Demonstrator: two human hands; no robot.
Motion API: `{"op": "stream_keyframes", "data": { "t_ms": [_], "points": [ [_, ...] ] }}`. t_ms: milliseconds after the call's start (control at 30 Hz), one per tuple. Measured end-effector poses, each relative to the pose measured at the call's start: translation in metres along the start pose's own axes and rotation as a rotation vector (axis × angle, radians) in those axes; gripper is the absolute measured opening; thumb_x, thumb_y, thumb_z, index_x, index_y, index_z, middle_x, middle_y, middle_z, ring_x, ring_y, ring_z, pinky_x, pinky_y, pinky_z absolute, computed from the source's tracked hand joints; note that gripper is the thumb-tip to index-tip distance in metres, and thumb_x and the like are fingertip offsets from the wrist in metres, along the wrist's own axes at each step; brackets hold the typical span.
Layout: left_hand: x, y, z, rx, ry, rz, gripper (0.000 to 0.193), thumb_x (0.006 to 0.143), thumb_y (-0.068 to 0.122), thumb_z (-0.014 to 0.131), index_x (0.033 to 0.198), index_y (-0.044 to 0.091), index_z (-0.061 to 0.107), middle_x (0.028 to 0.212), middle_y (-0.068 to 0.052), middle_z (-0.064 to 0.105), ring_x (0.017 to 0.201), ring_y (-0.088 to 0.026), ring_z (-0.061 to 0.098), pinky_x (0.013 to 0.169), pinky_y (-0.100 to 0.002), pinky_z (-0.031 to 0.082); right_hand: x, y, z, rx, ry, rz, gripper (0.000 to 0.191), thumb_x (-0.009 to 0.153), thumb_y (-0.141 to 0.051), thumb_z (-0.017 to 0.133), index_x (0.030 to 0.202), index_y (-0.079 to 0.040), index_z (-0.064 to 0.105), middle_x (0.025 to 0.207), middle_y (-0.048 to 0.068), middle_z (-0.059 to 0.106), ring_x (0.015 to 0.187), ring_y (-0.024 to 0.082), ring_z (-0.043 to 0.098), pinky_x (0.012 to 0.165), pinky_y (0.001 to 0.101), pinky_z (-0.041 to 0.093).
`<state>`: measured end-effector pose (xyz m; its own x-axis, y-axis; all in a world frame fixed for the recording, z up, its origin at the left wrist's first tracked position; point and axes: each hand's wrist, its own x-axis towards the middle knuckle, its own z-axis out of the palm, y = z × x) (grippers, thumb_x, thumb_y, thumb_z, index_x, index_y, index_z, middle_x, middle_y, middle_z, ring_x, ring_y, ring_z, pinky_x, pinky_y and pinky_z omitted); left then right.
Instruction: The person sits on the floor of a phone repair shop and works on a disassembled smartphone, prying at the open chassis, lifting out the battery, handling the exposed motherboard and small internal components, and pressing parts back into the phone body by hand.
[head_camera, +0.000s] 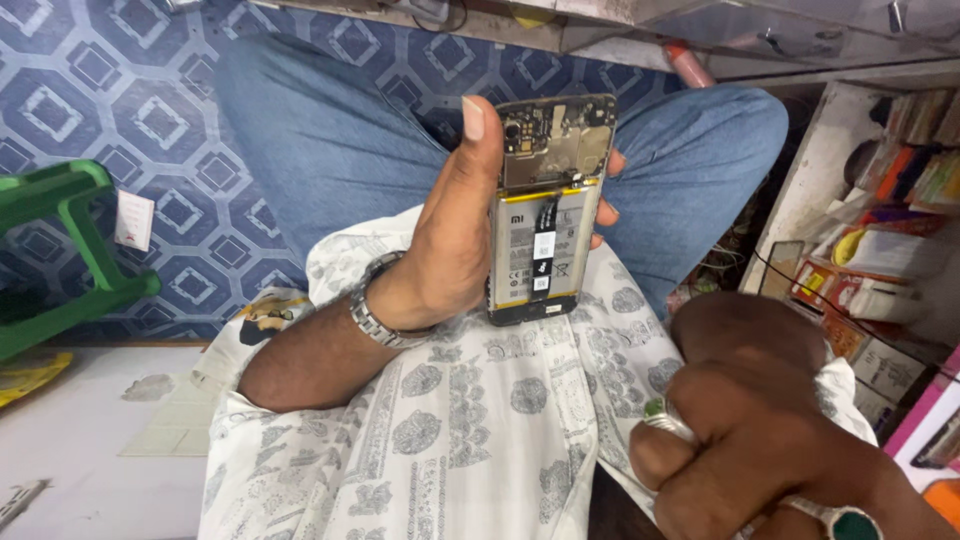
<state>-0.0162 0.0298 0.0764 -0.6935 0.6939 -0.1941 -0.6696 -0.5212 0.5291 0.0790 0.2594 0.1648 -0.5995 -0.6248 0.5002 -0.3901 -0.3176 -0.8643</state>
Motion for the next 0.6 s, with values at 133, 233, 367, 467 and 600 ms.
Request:
{"op": "stream_keyframes", "data": {
  "t_ms": [133,233,367,467,600],
  "points": [
    [-0.002,-0.002,-0.001,0.034,-0.009,0.009,0.084,0.106,0.071,0.026,0.142,0.0,0.054,0.134,-0.016,0.064,0.112,-0.023,0.07,0.093,-0.039,0.063,-0.006,0.017,-0.006,0.195,-0.065,-0.078,0.027,0.11,0.0,0.038,0.089,-0.018,0.037,0.073,0.009,0.063,0.048,0.015,0.04,0.044,0.0341,0.035],
    [-0.002,0.0,-0.003,0.046,-0.006,0.002,0.084,0.105,0.071,0.026,0.142,0.001,0.054,0.134,-0.016,0.064,0.111,-0.023,0.07,0.091,-0.038,0.063,-0.009,0.026,-0.013,0.314,-0.098,-0.137,0.026,0.11,0.0,0.039,0.089,-0.017,0.038,0.074,0.009,0.062,0.049,0.015,0.042,0.045,0.0345,0.035],
    [-0.001,0.001,-0.002,0.02,-0.002,-0.003,0.083,0.106,0.07,0.026,0.142,0.0,0.054,0.135,-0.016,0.064,0.111,-0.023,0.07,0.091,-0.038,0.063,-0.005,0.034,-0.017,0.401,-0.127,-0.175,0.026,0.11,0.0,0.04,0.089,-0.016,0.04,0.075,0.009,0.061,0.051,0.016,0.044,0.046,0.035,0.036],
    [0.0,0.001,-0.003,0.04,-0.01,0.011,0.083,0.107,0.07,0.025,0.142,0.001,0.054,0.135,-0.016,0.064,0.111,-0.023,0.071,0.092,-0.038,0.063,-0.002,0.037,-0.02,0.446,-0.145,-0.192,0.025,0.109,-0.001,0.04,0.089,-0.015,0.041,0.076,0.009,0.061,0.053,0.017,0.045,0.047,0.0354,0.037],
    [0.0,0.0,-0.003,0.036,-0.002,-0.002,0.083,0.106,0.07,0.025,0.143,0.001,0.053,0.135,-0.016,0.064,0.111,-0.023,0.071,0.091,-0.039,0.063,-0.002,0.04,-0.022,0.489,-0.156,-0.206,0.024,0.109,-0.001,0.041,0.089,-0.014,0.043,0.077,0.008,0.06,0.055,0.017,0.047,0.048,0.036,0.038]
  ]
}}
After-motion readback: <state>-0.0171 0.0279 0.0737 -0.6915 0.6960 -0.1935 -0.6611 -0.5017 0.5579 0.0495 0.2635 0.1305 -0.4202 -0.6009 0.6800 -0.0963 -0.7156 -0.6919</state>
